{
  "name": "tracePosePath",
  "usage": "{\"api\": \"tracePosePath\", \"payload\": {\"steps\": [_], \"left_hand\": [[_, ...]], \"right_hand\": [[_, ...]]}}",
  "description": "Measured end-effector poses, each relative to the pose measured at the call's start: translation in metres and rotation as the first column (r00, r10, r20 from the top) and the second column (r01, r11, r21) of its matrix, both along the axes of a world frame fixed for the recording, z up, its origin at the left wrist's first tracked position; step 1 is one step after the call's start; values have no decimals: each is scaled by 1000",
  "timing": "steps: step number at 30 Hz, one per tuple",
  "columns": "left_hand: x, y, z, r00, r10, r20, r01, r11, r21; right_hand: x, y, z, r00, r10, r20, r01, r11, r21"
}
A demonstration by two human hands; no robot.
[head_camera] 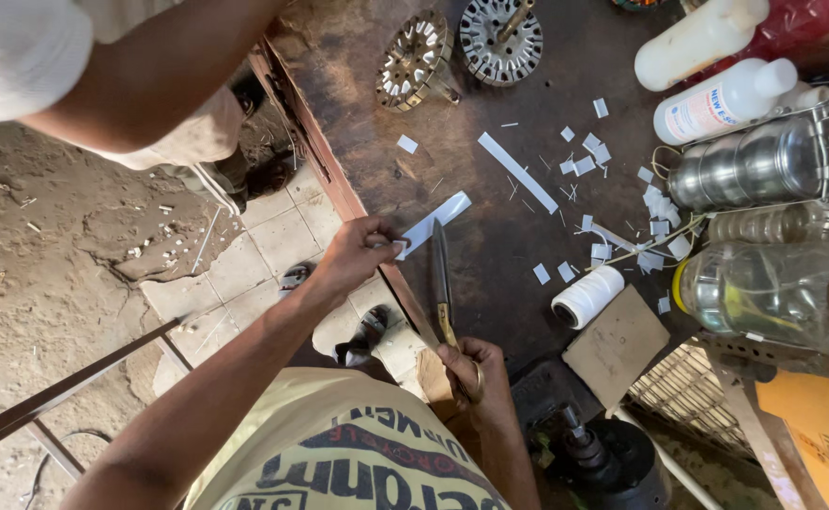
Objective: The person uses a pair of scissors to cut a strip of white insulation tape into small rectangular pieces on a workbench. The person repeatedly cuts the tape and arranges the pieces on the table.
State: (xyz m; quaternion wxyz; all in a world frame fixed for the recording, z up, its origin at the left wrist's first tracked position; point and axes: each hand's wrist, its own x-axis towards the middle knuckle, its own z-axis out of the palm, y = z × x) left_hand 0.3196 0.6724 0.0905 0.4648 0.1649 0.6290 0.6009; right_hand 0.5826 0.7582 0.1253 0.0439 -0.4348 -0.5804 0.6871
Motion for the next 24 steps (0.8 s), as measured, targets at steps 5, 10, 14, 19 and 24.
{"api": "tracePosePath", "payload": {"steps": [5,10,14,19,24], "left_hand": [[0,-50,-3,988,107,116,-95,991,-99],[14,-71,-26,860,297,414,-324,946,-6],[32,-67,-40,806,291,516,-362,931,41],[51,-42,-43,790,397,467,-455,890,12],[53,-25,-35,785,511,349,-554,832,26]], "right_hand": [[-7,-14,8,998,-19,52,28,984,-177],[-10,-22,9,996,-82,35,89,925,-370],[-11,-21,6,999,-28,15,31,956,-291],[-9,-16,6,996,47,82,-28,974,-226],[-7,-20,8,999,-1,53,15,968,-252]]}}
